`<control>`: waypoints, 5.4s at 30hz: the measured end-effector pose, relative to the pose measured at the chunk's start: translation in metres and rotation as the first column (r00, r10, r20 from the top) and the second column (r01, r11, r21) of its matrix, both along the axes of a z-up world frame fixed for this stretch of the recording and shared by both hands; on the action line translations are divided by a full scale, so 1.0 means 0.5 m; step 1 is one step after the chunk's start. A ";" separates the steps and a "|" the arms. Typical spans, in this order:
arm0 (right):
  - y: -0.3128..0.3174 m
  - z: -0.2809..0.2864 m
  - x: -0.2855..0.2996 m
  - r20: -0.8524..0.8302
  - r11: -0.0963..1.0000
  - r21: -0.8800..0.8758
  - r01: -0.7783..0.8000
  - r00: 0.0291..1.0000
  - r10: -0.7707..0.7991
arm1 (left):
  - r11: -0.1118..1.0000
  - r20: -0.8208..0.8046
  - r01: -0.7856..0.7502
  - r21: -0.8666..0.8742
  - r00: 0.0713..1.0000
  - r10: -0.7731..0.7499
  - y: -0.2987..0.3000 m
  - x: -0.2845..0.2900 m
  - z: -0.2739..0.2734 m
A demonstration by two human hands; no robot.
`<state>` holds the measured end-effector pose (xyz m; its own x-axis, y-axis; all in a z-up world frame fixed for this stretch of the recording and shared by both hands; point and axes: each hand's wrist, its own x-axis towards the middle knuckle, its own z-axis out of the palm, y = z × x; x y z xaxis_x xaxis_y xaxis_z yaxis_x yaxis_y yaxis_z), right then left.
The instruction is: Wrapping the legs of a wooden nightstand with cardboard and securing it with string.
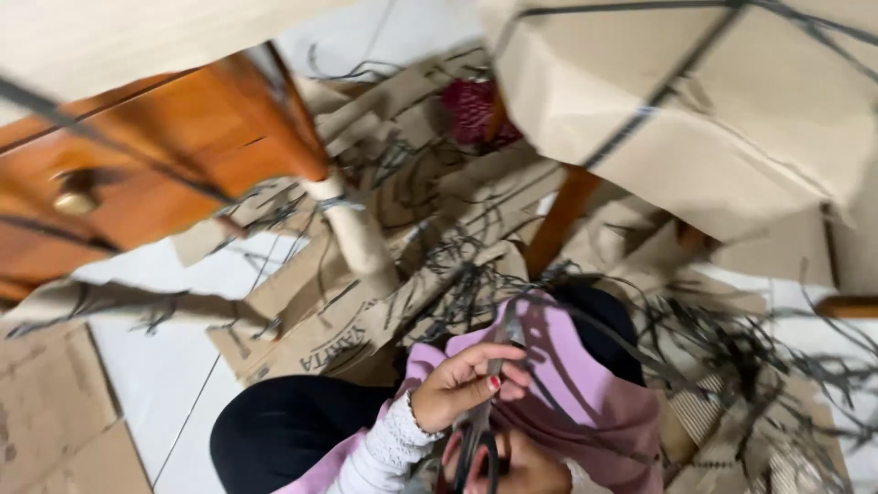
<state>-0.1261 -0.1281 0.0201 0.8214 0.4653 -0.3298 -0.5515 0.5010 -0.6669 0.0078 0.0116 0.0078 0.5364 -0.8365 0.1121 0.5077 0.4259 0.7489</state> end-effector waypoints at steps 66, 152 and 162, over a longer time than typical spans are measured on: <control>-0.005 -0.126 0.466 0.839 0.998 -0.002 -0.060 0.542 0.034 | 0.744 0.588 -0.586 0.322 0.740 0.328 0.305 0.316 -0.042; -0.034 -0.262 0.396 0.460 0.844 0.069 -0.531 0.768 0.445 | 0.835 0.950 -0.543 0.088 0.299 0.094 0.200 0.330 -0.155; -0.050 -0.196 0.427 0.605 0.985 0.016 -0.169 0.786 0.125 | 0.860 0.940 -0.495 0.123 0.336 0.058 0.199 0.314 -0.083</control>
<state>0.0873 -0.1532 -0.0777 0.7631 0.5991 0.2423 -0.1217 0.5014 -0.8566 0.1647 0.1109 -0.0336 0.5044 -0.7449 0.4367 -0.6408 0.0161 0.7676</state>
